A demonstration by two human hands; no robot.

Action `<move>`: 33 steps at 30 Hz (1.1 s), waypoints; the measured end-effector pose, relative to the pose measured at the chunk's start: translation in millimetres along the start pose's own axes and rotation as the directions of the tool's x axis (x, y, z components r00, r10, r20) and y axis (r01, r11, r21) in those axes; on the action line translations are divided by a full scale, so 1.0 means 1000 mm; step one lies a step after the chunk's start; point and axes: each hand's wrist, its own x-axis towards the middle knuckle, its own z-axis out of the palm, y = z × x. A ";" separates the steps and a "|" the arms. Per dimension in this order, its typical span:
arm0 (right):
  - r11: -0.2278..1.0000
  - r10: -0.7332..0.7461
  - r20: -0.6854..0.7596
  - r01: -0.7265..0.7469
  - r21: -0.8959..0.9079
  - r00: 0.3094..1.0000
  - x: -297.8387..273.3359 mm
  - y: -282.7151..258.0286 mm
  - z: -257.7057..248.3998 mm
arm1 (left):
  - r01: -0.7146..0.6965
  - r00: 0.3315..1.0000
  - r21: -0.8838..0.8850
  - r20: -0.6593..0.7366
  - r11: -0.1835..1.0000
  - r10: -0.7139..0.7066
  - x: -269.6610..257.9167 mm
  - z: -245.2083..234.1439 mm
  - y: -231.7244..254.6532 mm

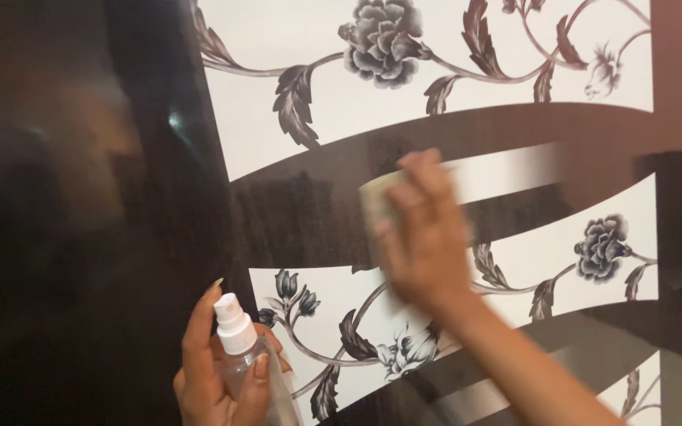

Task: The person sprays a clear liquid from a small bottle onto a dark glossy surface with a floral pattern and wipes it with a cloth. The person repeatedly sprays and wipes the same area in a circular motion.

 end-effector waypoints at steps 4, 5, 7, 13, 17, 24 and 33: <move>0.951 -0.295 0.145 0.276 0.142 0.944 -0.031 -0.057 0.018 | -0.047 0.999 0.036 -0.019 0.998 0.048 -0.001 -0.003 0.003; 0.926 -0.374 0.223 0.349 0.143 0.900 -0.047 -0.064 0.017 | -0.061 0.998 0.039 -0.018 0.997 0.062 -0.002 -0.003 0.003; 0.886 -0.464 0.403 0.422 0.194 0.789 -0.084 -0.073 0.008 | -0.054 0.998 0.001 -0.046 0.999 0.054 -0.002 -0.001 0.003; 0.696 -0.683 0.355 0.717 0.051 0.638 -0.133 -0.056 -0.015 | -0.019 1.000 -0.017 -0.020 1.000 0.019 0.000 -0.001 0.004; 0.758 -0.636 0.440 0.620 0.201 0.634 -0.097 -0.028 -0.012 | -0.001 0.999 0.000 -0.035 1.000 0.001 0.001 0.001 0.006; 0.996 -0.068 0.128 0.074 -0.040 0.989 -0.040 0.078 -0.040 | 0.036 0.999 0.082 -0.027 0.996 -0.034 0.001 -0.001 0.006; 1.000 0.017 0.077 -0.017 -0.012 0.997 -0.157 0.041 -0.047 | 0.007 1.000 0.108 -0.016 0.994 -0.005 0.001 0.001 0.009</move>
